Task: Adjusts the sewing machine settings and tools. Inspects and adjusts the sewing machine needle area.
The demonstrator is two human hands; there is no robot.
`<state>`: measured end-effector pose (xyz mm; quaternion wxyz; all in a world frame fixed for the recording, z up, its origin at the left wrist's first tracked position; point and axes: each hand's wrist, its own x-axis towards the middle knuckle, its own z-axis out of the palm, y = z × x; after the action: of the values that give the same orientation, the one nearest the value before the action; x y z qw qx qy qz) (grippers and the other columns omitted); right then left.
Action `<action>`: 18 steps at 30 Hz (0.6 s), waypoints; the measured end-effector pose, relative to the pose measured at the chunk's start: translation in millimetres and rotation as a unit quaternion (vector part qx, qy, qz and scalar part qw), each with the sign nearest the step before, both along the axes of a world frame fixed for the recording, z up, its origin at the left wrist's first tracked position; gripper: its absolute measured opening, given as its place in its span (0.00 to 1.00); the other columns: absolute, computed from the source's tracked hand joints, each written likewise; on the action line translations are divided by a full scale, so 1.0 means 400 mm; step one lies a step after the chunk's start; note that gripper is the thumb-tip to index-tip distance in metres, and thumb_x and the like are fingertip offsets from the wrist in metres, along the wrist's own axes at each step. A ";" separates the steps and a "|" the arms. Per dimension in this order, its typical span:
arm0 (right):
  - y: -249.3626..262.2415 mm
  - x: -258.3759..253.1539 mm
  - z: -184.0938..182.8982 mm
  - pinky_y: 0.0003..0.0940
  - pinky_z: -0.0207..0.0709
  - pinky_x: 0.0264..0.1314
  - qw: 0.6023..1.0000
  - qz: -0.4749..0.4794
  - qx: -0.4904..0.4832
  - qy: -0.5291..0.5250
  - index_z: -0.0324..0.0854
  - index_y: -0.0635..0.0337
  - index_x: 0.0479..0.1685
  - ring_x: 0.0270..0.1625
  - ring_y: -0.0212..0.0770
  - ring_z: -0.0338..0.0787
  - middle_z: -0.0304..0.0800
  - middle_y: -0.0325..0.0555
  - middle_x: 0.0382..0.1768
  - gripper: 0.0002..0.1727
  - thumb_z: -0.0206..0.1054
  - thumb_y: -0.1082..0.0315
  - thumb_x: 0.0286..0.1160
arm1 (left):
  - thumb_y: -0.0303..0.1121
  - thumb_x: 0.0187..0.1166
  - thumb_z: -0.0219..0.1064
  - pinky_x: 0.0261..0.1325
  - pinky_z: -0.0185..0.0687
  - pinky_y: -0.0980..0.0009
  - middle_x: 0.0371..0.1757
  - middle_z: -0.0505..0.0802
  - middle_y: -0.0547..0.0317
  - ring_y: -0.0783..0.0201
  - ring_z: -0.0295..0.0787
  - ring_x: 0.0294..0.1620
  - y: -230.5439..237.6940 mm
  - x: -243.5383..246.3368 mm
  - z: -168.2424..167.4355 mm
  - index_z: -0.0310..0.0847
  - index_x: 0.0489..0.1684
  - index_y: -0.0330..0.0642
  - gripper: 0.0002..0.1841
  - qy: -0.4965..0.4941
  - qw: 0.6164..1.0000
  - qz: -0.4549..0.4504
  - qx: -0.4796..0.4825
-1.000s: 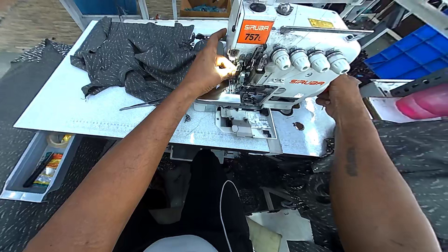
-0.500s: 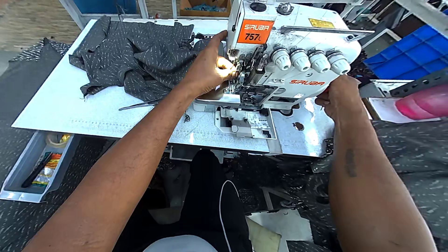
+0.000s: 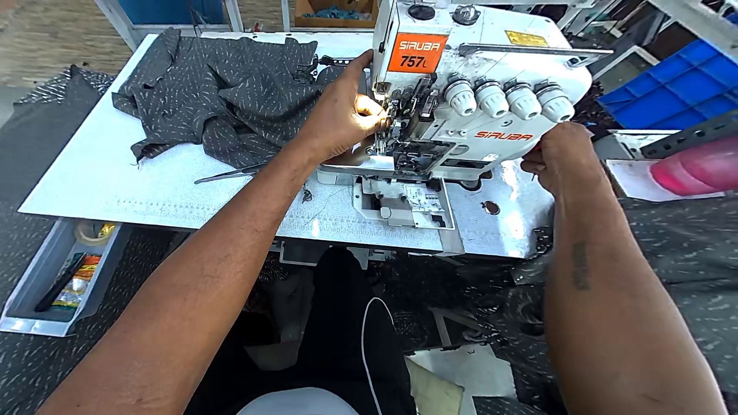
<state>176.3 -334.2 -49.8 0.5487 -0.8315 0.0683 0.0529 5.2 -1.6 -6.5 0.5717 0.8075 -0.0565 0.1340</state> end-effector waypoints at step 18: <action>-0.001 -0.002 0.000 0.23 0.48 0.12 0.999 0.019 0.028 -0.017 0.69 0.38 0.23 0.09 0.24 0.54 0.63 0.24 0.11 0.25 0.51 0.35 0.87 | 0.25 0.68 0.80 0.45 0.92 0.75 0.30 0.95 0.59 0.72 0.94 0.30 -0.003 -0.001 -0.003 0.44 0.92 0.34 0.52 -0.009 0.999 0.016 0.043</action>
<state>175.6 -334.6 -49.6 0.5717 -0.8178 0.0419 0.0513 5.0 -2.7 -7.8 0.5332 0.8311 -0.0542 0.1481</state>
